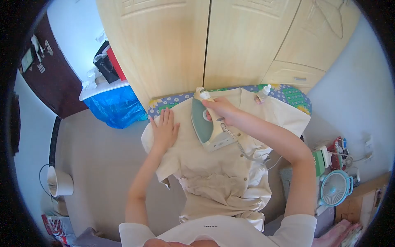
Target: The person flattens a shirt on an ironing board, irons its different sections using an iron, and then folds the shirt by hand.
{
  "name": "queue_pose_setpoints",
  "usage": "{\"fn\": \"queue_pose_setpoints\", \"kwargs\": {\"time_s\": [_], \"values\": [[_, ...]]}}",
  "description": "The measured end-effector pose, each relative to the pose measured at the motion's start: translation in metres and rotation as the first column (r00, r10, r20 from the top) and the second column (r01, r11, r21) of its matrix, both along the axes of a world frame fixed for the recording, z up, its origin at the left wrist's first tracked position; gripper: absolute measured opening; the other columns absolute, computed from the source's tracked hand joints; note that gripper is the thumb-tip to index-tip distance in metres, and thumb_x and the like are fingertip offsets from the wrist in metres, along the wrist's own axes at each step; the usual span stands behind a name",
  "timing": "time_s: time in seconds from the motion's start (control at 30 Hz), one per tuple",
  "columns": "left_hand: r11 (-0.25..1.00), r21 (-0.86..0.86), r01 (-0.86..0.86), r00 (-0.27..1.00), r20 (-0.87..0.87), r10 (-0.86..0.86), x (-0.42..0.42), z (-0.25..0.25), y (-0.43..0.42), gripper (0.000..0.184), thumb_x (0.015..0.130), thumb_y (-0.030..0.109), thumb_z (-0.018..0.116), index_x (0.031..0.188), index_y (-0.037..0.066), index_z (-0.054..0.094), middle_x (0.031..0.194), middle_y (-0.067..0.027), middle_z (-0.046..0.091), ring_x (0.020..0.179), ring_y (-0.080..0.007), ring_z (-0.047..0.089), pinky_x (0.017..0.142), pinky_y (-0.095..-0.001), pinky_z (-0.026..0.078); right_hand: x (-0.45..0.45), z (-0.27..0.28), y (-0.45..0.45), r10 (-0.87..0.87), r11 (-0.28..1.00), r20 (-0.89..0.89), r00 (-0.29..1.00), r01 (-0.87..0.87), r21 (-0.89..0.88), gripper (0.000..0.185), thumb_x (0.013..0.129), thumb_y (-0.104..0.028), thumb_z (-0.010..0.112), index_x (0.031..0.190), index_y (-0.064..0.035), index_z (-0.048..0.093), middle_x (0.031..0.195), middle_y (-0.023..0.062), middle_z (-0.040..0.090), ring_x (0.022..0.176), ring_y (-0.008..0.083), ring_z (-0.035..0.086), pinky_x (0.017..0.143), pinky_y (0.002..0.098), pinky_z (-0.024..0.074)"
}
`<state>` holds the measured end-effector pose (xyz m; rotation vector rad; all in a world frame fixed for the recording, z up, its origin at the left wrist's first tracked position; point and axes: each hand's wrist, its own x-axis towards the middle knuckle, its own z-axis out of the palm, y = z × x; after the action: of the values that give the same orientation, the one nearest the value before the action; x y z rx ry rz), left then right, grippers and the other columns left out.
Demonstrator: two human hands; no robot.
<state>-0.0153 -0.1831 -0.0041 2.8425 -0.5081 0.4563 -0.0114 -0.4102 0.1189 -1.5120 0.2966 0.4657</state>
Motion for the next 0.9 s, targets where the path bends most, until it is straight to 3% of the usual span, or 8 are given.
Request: {"fn": "queue_pose_setpoints", "kwargs": {"time_s": [0.5,0.6,0.67,0.73,0.77,0.83,0.87,0.9], "values": [[0.999,-0.044,-0.01,0.999,-0.053,0.007,0.001,0.0,0.005,0.054,0.092,0.03,0.035,0.135,-0.002,0.027,0.142,-0.0157,0.027,0.134,-0.0263,0.02,0.105,-0.0548,0.0,0.024,-0.016,0.02,0.008,0.996,0.154,0.988,0.006,-0.088,0.03,0.089,-0.032,0.05,0.094,-0.0026,0.053,0.067,0.0047,0.055,0.055,0.013,0.054,0.045,0.0274,0.0438],[1.0,-0.028,0.002,0.998,-0.061,-0.003,0.001,0.001,0.006,0.053,0.092,0.029,0.034,0.135,-0.002,0.027,0.142,-0.0153,0.027,0.134,-0.0258,0.019,0.106,-0.0538,-0.001,0.023,0.002,-0.019,0.31,0.747,0.489,0.815,0.11,-0.656,0.039,0.083,-0.033,0.056,0.1,0.0008,0.053,0.085,0.0136,0.058,0.081,0.0269,0.057,0.074,0.0387,0.0446],[0.999,-0.032,-0.019,0.997,-0.071,0.017,0.0,0.002,0.007,0.052,0.092,0.028,0.034,0.135,-0.002,0.028,0.142,-0.0153,0.027,0.134,-0.026,0.019,0.106,-0.0528,-0.001,0.025,0.0,-0.065,0.345,0.512,0.87,0.353,0.706,-0.489,0.047,0.077,-0.021,0.063,0.116,-0.0008,0.046,0.101,0.0194,0.054,0.094,0.0347,0.053,0.08,0.0411,0.0424],[1.0,-0.021,-0.01,0.998,-0.064,0.009,-0.001,0.004,0.006,0.052,0.092,0.027,0.034,0.134,-0.002,0.028,0.142,-0.0154,0.027,0.134,-0.0263,0.02,0.106,-0.0525,0.0,0.013,0.013,-0.106,0.304,0.194,0.921,0.242,0.931,-0.309,0.065,0.07,-0.019,0.069,0.125,-0.0017,0.037,0.118,0.0206,0.045,0.109,0.0345,0.046,0.087,0.0366,0.04],[1.0,-0.011,-0.015,0.998,-0.06,0.015,-0.002,0.005,0.005,0.051,0.092,0.026,0.034,0.134,-0.002,0.028,0.142,-0.0156,0.027,0.134,-0.0265,0.02,0.106,-0.0523,0.0,0.011,0.003,-0.119,0.302,0.187,0.923,0.239,0.934,-0.303,0.065,0.07,-0.019,0.069,0.125,-0.0017,0.037,0.118,0.0206,0.045,0.109,0.0345,0.046,0.087,0.0366,0.04],[1.0,-0.013,-0.011,0.998,-0.061,0.01,-0.002,0.006,0.004,0.051,0.092,0.025,0.035,0.134,-0.002,0.028,0.141,-0.0158,0.027,0.134,-0.0268,0.02,0.106,-0.0523,0.0,0.019,-0.042,-0.146,0.037,0.03,0.864,0.502,0.863,-0.504,0.076,0.069,-0.016,0.071,0.13,-0.0012,0.029,0.126,0.0202,0.039,0.113,0.0348,0.044,0.092,0.0354,0.0377],[1.0,-0.016,-0.014,0.998,-0.065,0.013,-0.002,0.006,0.004,0.05,0.092,0.024,0.036,0.134,-0.002,0.029,0.141,-0.0161,0.028,0.134,-0.0271,0.02,0.106,-0.0522,0.001,0.023,-0.065,-0.159,0.029,0.029,0.867,0.498,0.866,-0.498,0.076,0.069,-0.016,0.071,0.13,-0.0012,0.029,0.126,0.0202,0.039,0.113,0.0348,0.044,0.092,0.0354,0.0377],[1.0,-0.009,-0.011,0.998,-0.058,0.01,-0.001,0.006,0.004,0.05,0.092,0.024,0.036,0.134,-0.002,0.029,0.141,-0.0161,0.028,0.134,-0.0271,0.02,0.106,-0.0522,0.001,0.029,-0.088,-0.172,-0.071,0.345,0.877,0.475,0.837,-0.425,0.076,0.069,-0.015,0.071,0.131,-0.0005,0.029,0.126,0.0204,0.04,0.114,0.0342,0.044,0.094,0.0359,0.0368]]}}
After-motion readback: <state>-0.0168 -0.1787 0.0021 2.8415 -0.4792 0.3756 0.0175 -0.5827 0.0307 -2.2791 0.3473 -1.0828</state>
